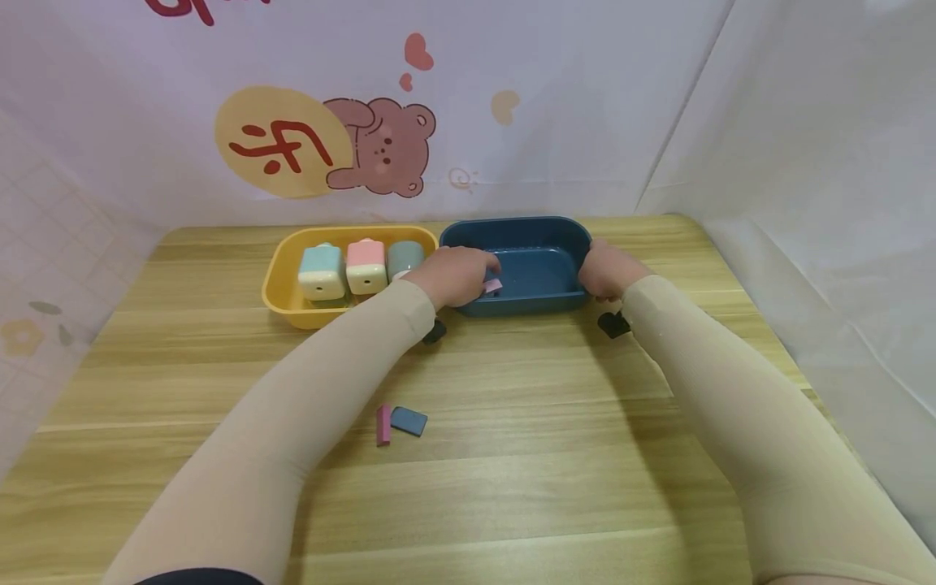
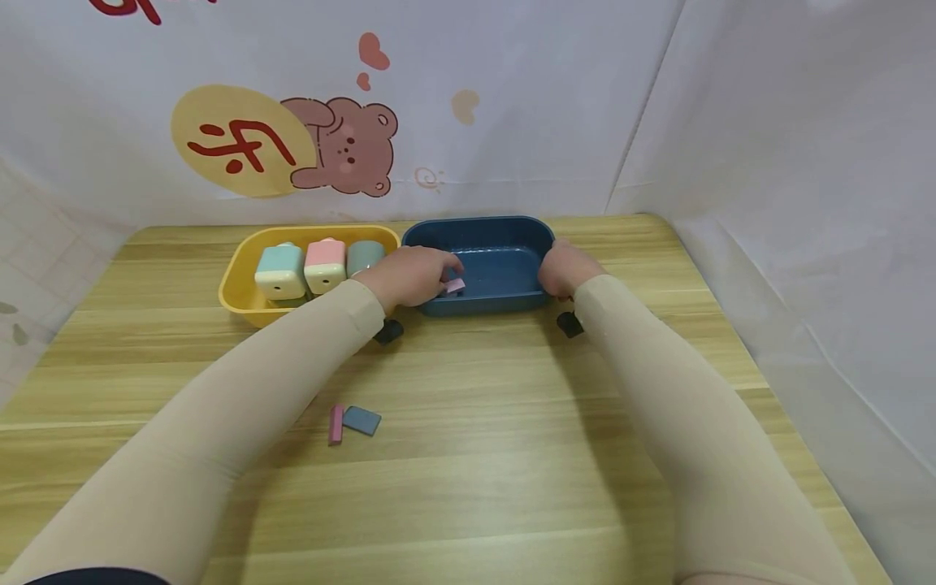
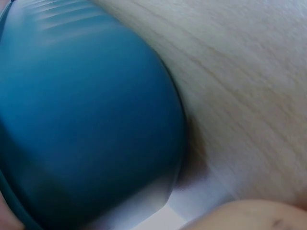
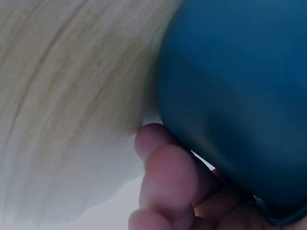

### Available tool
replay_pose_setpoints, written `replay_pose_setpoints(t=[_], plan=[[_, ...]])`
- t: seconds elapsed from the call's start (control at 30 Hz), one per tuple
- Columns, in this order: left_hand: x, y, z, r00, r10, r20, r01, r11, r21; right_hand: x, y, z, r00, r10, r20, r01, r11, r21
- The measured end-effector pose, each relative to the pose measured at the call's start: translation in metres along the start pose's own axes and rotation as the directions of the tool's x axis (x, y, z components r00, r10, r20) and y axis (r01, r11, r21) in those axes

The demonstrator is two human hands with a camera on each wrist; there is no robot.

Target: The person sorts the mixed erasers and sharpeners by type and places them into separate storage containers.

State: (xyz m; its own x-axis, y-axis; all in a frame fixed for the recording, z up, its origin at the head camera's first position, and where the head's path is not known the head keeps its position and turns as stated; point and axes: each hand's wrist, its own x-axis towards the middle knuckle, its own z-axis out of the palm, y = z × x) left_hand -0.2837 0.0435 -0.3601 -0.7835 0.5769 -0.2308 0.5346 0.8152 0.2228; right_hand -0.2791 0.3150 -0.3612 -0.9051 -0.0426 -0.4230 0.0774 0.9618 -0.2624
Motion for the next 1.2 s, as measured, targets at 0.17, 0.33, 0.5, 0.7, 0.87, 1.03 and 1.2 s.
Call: replay_pose_setpoints(t=[0.17, 0.33, 0.5, 0.7, 0.87, 1.03, 1.2], plan=[[-0.001, 0.0, 0.0, 1.0, -0.004, 0.001, 0.004, 1.0, -0.004, 0.0, 0.0, 0.001, 1.0, -0.004, -0.002, 0.004, 1.0, -0.009], [-0.001, 0.001, 0.0, 1.0, -0.008, 0.003, 0.008, 1.0, -0.004, 0.0, -0.001, 0.0, 1.0, -0.005, -0.002, 0.005, 1.0, -0.016], [-0.001, 0.001, 0.001, 1.0, -0.011, -0.009, 0.011, 1.0, -0.005, 0.0, -0.001, 0.0, 1.0, -0.018, 0.008, 0.018, 0.999, -0.032], [-0.001, 0.0, 0.002, 0.999, -0.005, -0.034, 0.005, 1.0, -0.006, -0.002, -0.003, -0.001, 1.0, -0.026, 0.011, 0.027, 0.999, -0.028], [0.0, -0.001, 0.004, 0.999, -0.002, -0.045, 0.001, 1.0, -0.014, -0.002, -0.001, -0.001, 1.0, -0.012, 0.007, 0.012, 1.0, 0.005], [0.0, -0.004, 0.009, 0.995, 0.009, -0.101, -0.013, 0.999, -0.036, -0.001, 0.001, 0.0, 1.0, -0.002, -0.011, 0.002, 1.0, 0.017], [-0.011, -0.005, 0.019, 0.971, -0.012, -0.238, -0.011, 0.996, -0.093, 0.002, 0.001, 0.003, 0.999, 0.006, -0.035, -0.006, 1.0, 0.004]])
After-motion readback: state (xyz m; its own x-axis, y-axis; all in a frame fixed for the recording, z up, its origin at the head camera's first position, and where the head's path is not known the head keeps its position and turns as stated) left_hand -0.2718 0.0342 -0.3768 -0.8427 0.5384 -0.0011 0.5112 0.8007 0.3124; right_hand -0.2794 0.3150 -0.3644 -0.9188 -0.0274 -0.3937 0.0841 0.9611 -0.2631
